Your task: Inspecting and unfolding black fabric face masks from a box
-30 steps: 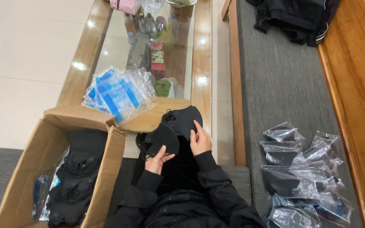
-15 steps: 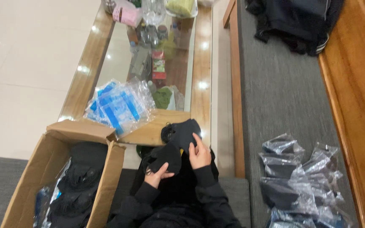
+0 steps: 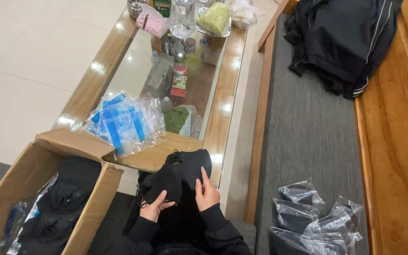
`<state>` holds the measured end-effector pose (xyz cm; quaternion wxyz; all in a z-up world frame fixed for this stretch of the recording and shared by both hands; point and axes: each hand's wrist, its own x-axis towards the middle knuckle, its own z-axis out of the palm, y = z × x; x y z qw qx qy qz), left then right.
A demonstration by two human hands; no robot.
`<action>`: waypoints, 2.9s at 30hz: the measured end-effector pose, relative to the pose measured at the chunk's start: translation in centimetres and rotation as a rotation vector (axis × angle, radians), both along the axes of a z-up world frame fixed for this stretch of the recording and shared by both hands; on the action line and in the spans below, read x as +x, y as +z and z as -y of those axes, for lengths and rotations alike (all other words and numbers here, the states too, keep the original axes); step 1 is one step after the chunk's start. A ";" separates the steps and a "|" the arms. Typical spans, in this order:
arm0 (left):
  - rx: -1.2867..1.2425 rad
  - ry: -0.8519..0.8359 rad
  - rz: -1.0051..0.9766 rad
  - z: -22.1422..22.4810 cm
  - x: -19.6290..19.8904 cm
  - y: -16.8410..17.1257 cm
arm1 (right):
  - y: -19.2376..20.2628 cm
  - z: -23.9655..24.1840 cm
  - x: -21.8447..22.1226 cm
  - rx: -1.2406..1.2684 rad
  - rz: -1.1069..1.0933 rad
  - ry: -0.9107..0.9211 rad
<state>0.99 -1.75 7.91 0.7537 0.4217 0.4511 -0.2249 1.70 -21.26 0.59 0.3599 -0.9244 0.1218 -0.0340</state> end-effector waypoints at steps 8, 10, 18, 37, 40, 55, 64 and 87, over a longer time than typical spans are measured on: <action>0.016 0.029 -0.035 0.2 -1.0 -3.1 | -0.8 0.0 0.2 -0.057 0.041 0.043; 0.045 -0.003 0.215 -0.2 -2.2 -7.8 | -0.9 -0.2 -0.2 -0.084 0.073 0.025; 0.075 -0.219 0.157 -1.8 -3.5 -3.3 | 4.0 -2.7 -1.9 0.014 0.053 -0.028; 0.048 -0.152 0.530 -1.9 -3.6 -12.9 | 3.0 -7.2 -7.6 -0.068 0.360 0.264; 0.083 -0.219 0.518 -2.3 -3.7 -11.4 | 1.2 -6.8 -7.3 -0.074 0.457 0.233; 0.037 -0.103 0.512 -1.8 -4.2 -9.8 | -2.1 -6.6 -7.8 -0.002 0.369 0.180; -0.021 -0.105 0.497 -1.8 -3.2 -13.2 | -1.0 -6.4 -7.8 0.034 0.343 0.118; -0.215 0.225 0.384 -3.9 -5.1 -8.1 | -4.2 -0.9 1.9 0.752 0.124 -0.327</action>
